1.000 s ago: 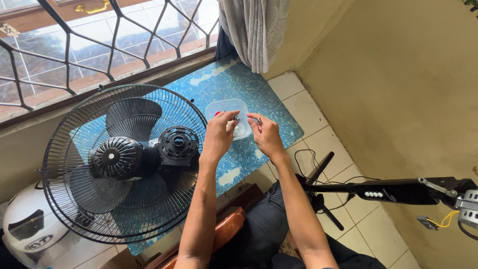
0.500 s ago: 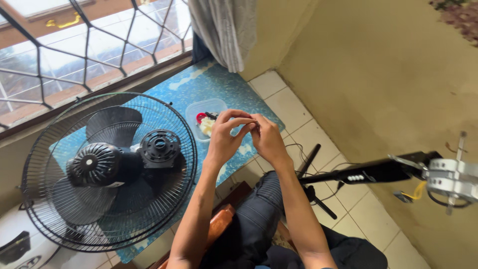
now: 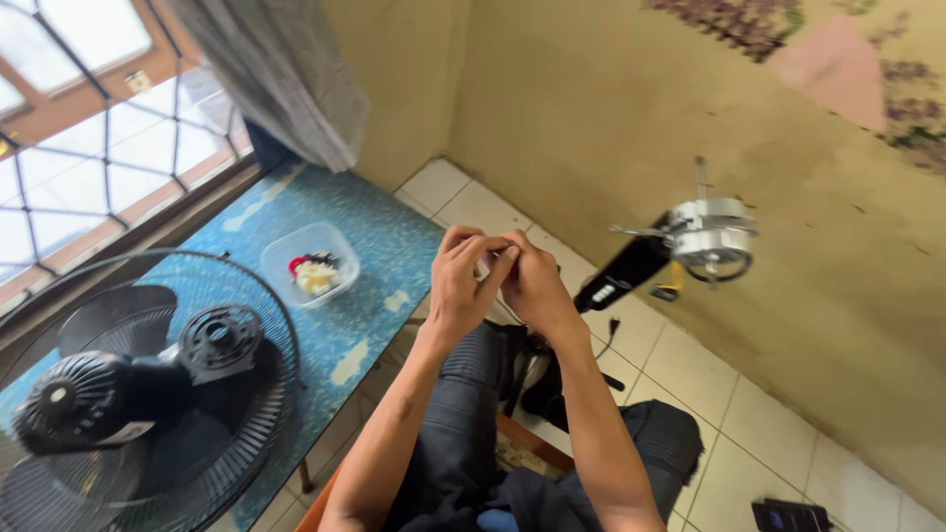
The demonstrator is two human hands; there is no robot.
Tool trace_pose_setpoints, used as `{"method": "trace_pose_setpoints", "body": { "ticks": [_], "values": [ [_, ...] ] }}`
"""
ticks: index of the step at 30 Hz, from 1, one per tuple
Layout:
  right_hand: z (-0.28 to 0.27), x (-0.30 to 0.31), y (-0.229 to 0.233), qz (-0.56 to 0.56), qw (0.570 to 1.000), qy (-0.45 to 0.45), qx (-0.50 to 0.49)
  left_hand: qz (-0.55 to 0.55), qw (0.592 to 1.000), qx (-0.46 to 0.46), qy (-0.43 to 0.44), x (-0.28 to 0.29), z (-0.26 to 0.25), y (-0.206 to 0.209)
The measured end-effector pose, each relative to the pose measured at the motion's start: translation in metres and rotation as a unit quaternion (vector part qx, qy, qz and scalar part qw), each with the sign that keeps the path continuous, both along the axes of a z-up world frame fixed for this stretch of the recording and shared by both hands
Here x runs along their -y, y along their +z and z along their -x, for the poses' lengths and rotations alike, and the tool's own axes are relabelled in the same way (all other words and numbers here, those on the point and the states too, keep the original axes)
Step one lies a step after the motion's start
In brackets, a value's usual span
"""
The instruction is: The person disassembles a small electric motor mounted on a stand, removes the rotor, and reassembles it using a screwdriver. The person handles the motor housing, rotor, and wires while seated.
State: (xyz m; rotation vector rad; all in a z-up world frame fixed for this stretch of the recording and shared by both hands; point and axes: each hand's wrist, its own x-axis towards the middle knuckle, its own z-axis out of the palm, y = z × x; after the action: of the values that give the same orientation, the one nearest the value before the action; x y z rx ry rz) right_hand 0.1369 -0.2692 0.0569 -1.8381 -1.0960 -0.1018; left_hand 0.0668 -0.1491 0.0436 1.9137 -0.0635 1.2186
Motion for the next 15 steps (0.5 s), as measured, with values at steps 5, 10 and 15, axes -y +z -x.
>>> {"method": "trace_pose_setpoints", "body": {
  "ticks": [5, 10, 15],
  "values": [
    [-0.002, 0.082, 0.0, 0.031, 0.991, -0.09, -0.098, 0.007, 0.996, 0.019, -0.09, 0.047, -0.021, 0.03],
    [0.004, 0.145, -0.024, -0.136, 0.973, -0.042, -0.181, 0.036, 0.982, 0.014, -0.184, 0.095, -0.05, 0.04],
    [0.01, 0.194, -0.032, -0.201, 0.953, -0.132, -0.185, 0.043, 0.964, -0.019, -0.261, 0.128, -0.075, 0.043]
  ]
}}
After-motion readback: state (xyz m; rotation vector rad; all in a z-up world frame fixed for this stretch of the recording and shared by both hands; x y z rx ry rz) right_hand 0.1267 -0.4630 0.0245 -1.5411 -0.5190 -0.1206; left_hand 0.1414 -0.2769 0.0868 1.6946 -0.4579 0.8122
